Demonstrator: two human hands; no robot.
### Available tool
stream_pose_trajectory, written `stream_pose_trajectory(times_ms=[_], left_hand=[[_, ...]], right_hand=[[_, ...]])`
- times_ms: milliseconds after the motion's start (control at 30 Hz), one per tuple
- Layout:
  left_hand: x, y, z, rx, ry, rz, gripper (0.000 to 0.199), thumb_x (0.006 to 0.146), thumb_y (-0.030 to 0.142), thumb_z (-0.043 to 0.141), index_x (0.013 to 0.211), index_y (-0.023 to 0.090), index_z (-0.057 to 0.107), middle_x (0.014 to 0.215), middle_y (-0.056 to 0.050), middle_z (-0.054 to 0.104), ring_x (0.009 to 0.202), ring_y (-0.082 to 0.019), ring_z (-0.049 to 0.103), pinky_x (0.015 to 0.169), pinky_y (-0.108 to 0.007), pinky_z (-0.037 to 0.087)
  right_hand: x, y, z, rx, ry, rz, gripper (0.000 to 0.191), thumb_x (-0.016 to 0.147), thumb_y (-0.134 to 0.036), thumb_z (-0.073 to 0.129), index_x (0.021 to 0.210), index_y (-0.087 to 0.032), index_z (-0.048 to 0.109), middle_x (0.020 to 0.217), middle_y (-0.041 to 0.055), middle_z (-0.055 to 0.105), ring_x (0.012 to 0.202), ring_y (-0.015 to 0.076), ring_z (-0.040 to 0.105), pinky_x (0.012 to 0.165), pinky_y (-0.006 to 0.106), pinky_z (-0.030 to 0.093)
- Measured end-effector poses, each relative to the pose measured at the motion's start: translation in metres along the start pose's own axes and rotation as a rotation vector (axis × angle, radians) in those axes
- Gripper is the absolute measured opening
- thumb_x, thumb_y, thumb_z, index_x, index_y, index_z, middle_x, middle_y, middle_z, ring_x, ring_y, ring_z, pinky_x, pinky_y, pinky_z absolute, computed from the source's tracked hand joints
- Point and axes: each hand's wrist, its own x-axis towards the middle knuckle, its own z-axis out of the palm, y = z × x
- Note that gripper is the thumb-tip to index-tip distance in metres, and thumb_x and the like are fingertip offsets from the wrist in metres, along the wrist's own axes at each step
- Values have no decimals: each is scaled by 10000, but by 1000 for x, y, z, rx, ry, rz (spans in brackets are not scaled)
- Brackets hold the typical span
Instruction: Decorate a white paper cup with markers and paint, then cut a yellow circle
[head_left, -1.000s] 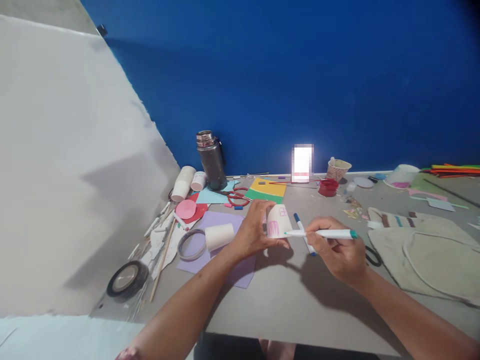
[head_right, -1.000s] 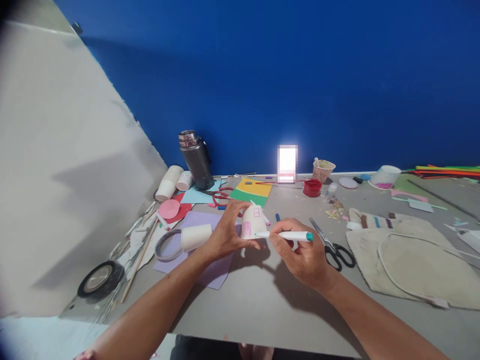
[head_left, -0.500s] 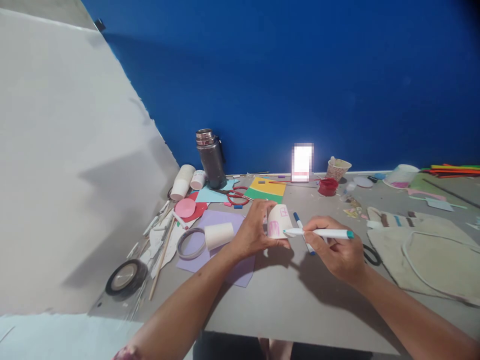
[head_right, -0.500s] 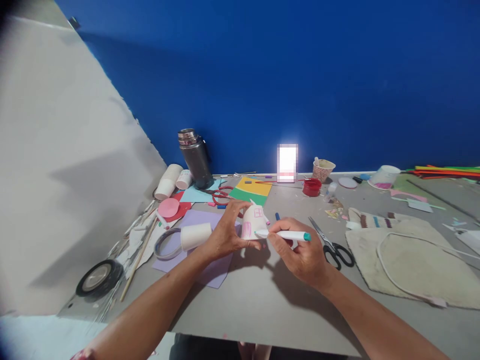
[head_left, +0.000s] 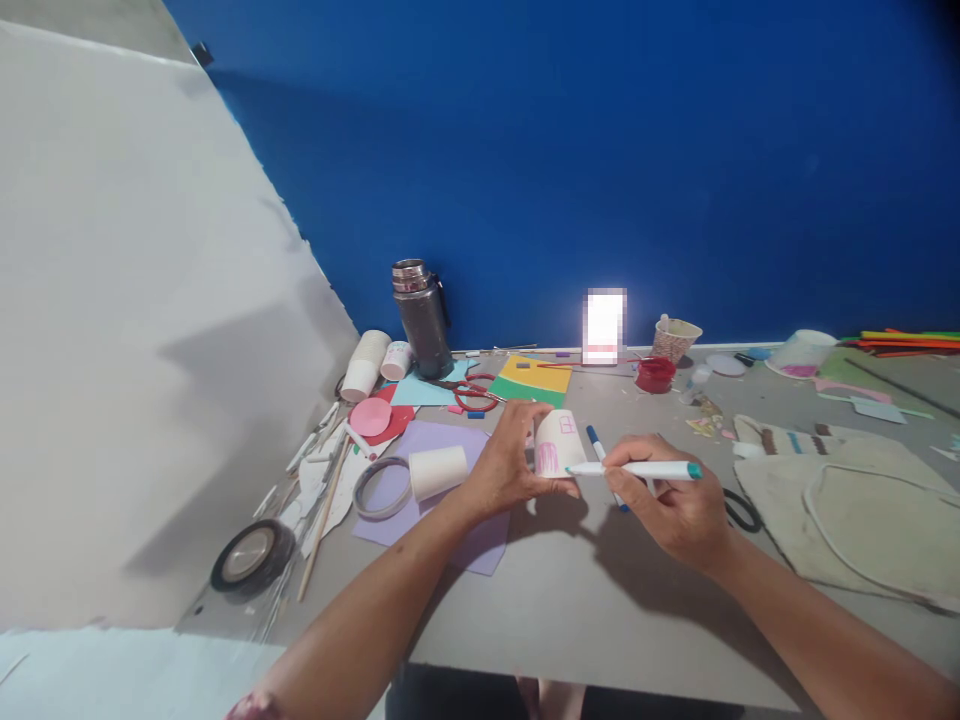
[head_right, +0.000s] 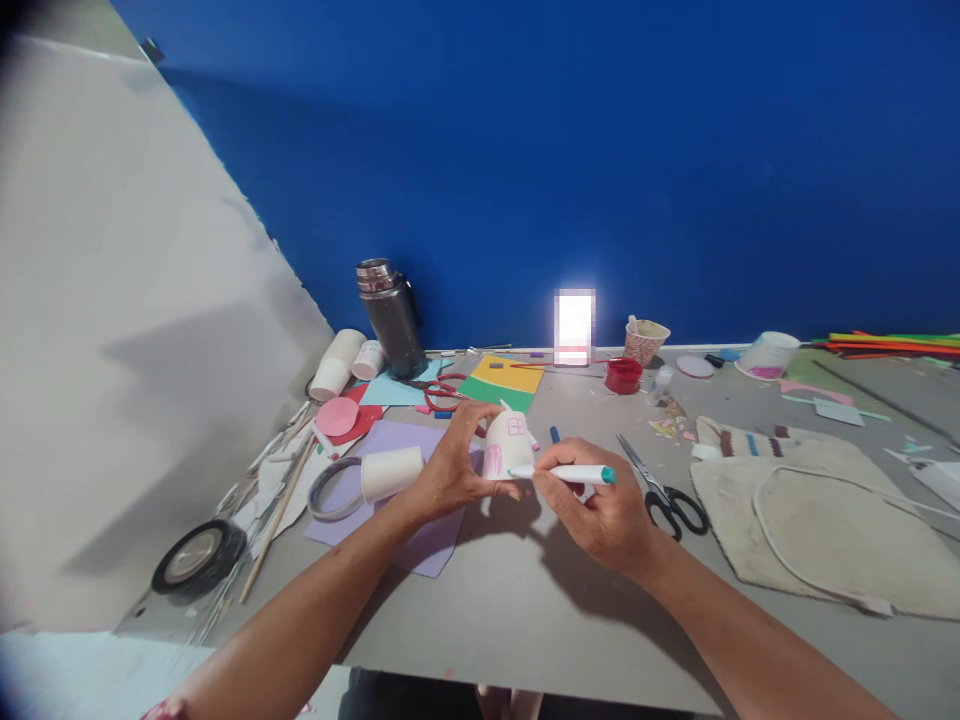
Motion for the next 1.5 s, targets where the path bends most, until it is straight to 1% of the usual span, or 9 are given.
stream_pose_trajectory(times_ms=[133, 367, 500, 600, 767, 900, 1067, 1300, 1500], left_hand=[[0, 1, 0, 12, 4, -3, 932, 585, 645, 974, 1316, 258, 544, 1277, -129, 596, 1178, -335, 587, 953, -484, 549], [0, -2, 1, 7, 2, 6, 938, 591, 661, 963, 1318, 245, 541, 1292, -139, 599, 1180, -333, 586, 951, -476, 545], [0, -2, 1, -4, 13, 27, 917, 622, 680, 939, 1319, 236, 542, 1284, -140, 600, 1171, -327, 586, 929, -459, 548], [-1, -1, 1, -12, 10, 8, 919, 620, 666, 948, 1328, 247, 538, 1307, -142, 595, 1189, -330, 585, 931, -460, 554], [-2, -2, 1, -24, 41, 12, 910, 643, 673, 931, 1333, 244, 523, 1317, -139, 591, 1202, -323, 598, 962, -480, 564], [-2, -5, 2, -34, 71, -25, 946, 605, 685, 944, 1334, 250, 527, 1326, -134, 585, 1229, -339, 608, 995, -508, 565], [-1, -5, 4, -91, 85, -43, 968, 579, 697, 949, 1325, 246, 528, 1330, -140, 582, 1251, -348, 600, 1020, -519, 563], [-2, -1, 4, -121, 104, -85, 1025, 531, 683, 974, 1336, 255, 505, 1356, -146, 577, 1264, -354, 610, 1041, -528, 561], [-2, -6, 8, -151, 129, -93, 1055, 549, 754, 927, 1360, 251, 478, 1373, -157, 576, 1278, -359, 618, 1065, -531, 543]], right_hand=[[1, -1, 0, 0, 4, 26, 130, 951, -221, 626, 844, -221, 701, 700, 7, 723, 513, 129, 597, 487, 245, 453], [3, -2, -1, 11, -22, 11, 170, 956, -204, 614, 802, -216, 686, 663, -8, 689, 503, 114, 575, 477, 224, 442], [2, 0, 0, 9, 26, 46, 126, 952, -225, 641, 850, -211, 713, 709, 1, 721, 513, 114, 603, 473, 210, 464], [3, 1, 0, 17, 53, 79, 117, 943, -241, 651, 853, -207, 718, 693, 4, 725, 491, 116, 599, 459, 212, 469], [6, -3, -3, 39, 47, 44, 137, 932, -228, 639, 811, -207, 701, 663, 2, 702, 480, 115, 583, 421, 204, 434], [6, -3, -4, 47, 50, 31, 146, 935, -224, 631, 803, -209, 693, 653, 2, 696, 480, 117, 585, 420, 205, 433], [4, 2, -5, 33, 93, 93, 122, 946, -251, 651, 846, -215, 710, 691, 0, 707, 484, 117, 582, 430, 212, 439], [4, -1, -10, 78, 41, 51, 178, 965, -258, 621, 811, -215, 699, 663, -6, 682, 470, 108, 539, 443, 232, 411], [4, 3, -7, 53, 108, 137, 145, 962, -296, 650, 861, -216, 716, 637, -14, 674, 460, 113, 529, 421, 227, 401]])
